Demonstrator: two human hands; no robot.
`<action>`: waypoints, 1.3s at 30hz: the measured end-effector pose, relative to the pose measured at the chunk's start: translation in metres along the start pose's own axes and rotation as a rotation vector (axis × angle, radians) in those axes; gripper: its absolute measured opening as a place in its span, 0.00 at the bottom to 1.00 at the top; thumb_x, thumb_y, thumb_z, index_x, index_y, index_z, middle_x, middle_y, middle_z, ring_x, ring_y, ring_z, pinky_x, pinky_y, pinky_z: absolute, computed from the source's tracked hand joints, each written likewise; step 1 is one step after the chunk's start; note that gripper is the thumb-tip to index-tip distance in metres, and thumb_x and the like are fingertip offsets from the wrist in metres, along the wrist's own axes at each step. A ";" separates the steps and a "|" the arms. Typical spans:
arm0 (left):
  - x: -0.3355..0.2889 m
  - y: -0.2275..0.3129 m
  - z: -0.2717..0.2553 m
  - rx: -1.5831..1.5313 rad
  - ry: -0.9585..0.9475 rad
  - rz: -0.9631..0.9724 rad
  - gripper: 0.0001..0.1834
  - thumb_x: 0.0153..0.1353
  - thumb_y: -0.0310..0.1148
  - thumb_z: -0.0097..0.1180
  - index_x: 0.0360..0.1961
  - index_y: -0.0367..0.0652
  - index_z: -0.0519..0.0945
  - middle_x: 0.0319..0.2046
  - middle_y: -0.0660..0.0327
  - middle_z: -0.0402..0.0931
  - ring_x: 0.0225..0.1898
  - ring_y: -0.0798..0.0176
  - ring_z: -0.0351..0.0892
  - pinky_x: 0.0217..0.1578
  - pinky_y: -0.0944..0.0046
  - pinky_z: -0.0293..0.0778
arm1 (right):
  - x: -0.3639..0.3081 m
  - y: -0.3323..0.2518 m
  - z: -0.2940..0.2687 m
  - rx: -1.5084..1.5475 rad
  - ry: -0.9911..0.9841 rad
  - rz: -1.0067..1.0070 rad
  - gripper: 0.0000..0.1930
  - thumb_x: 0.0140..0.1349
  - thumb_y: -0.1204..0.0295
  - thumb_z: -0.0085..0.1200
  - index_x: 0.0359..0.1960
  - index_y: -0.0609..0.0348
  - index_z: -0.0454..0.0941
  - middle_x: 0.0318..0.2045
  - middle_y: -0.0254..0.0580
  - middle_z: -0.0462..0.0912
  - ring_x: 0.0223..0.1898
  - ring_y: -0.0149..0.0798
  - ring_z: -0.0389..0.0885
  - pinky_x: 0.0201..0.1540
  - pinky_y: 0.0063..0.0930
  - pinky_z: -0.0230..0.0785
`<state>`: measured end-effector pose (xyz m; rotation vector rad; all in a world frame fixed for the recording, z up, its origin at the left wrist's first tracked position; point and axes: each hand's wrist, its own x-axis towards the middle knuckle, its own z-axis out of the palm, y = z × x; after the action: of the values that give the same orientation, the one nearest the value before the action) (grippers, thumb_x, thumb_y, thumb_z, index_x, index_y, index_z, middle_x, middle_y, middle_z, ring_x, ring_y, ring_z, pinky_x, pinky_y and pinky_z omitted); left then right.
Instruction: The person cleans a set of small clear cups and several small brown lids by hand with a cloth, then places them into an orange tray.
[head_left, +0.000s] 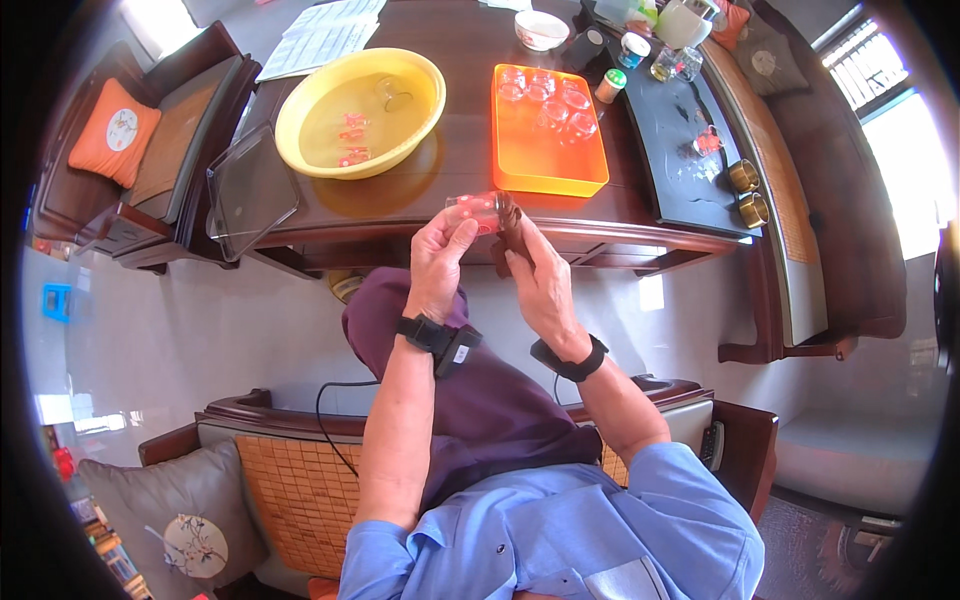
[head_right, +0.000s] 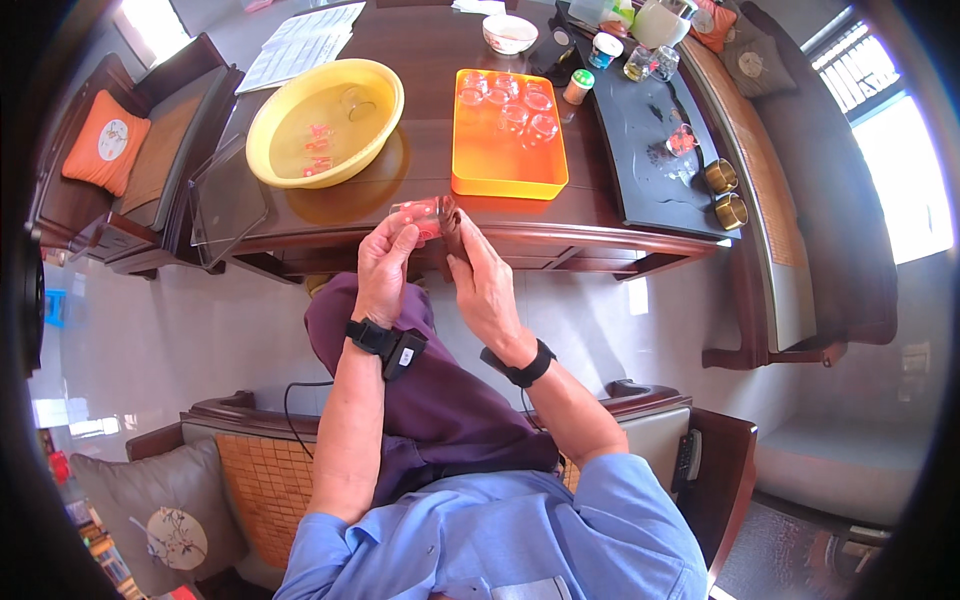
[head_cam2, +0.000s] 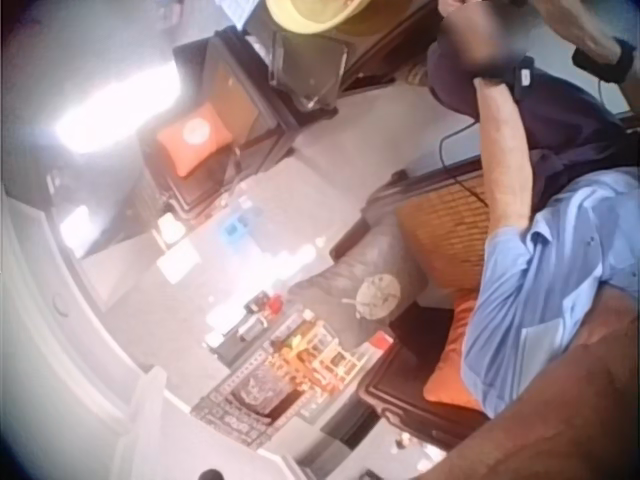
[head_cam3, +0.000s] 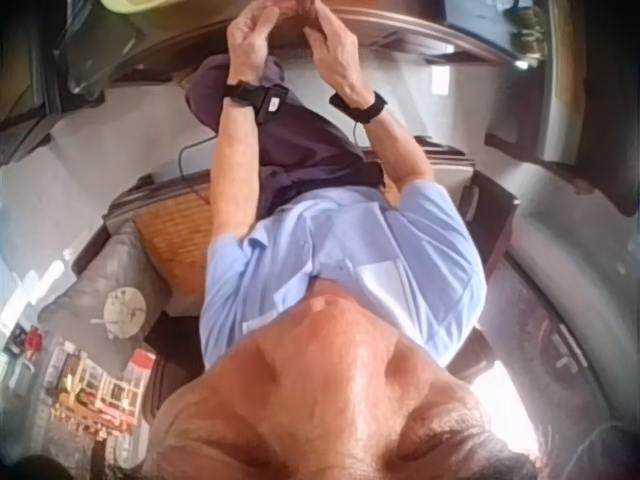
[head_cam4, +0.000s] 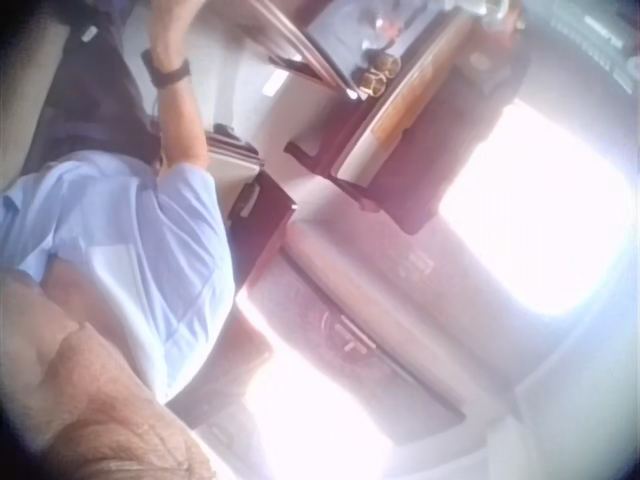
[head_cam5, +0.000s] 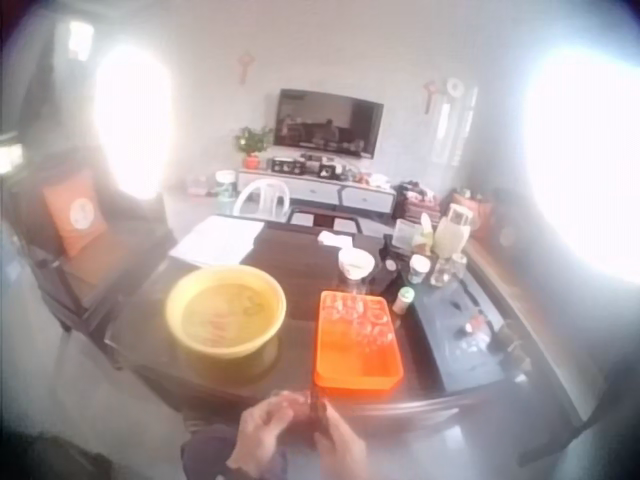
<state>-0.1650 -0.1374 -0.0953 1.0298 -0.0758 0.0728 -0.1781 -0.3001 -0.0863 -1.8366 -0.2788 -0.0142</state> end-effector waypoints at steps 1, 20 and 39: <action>0.000 0.002 0.001 -0.001 0.001 -0.009 0.15 0.73 0.30 0.56 0.57 0.36 0.81 0.49 0.60 0.85 0.49 0.70 0.83 0.55 0.67 0.75 | -0.001 0.002 0.000 0.021 0.009 -0.004 0.30 0.71 0.78 0.48 0.74 0.65 0.60 0.65 0.53 0.76 0.66 0.38 0.74 0.69 0.34 0.64; -0.005 -0.033 -0.016 0.406 -0.267 -0.088 0.07 0.71 0.22 0.54 0.48 0.33 0.80 0.41 0.67 0.82 0.43 0.75 0.77 0.47 0.70 0.75 | 0.014 -0.015 -0.005 -0.567 -0.037 -0.481 0.22 0.68 0.72 0.52 0.64 0.57 0.75 0.65 0.48 0.75 0.69 0.54 0.68 0.71 0.45 0.59; -0.002 -0.012 0.007 0.187 -0.310 -0.182 0.20 0.70 0.27 0.60 0.61 0.33 0.77 0.50 0.60 0.83 0.50 0.67 0.83 0.56 0.66 0.77 | 0.031 0.006 -0.021 -0.068 0.163 -0.119 0.09 0.70 0.73 0.51 0.44 0.65 0.80 0.35 0.50 0.87 0.33 0.43 0.86 0.39 0.35 0.79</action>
<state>-0.1659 -0.1492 -0.1019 1.2248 -0.2604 -0.2499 -0.1437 -0.3157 -0.0812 -1.8717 -0.2755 -0.2574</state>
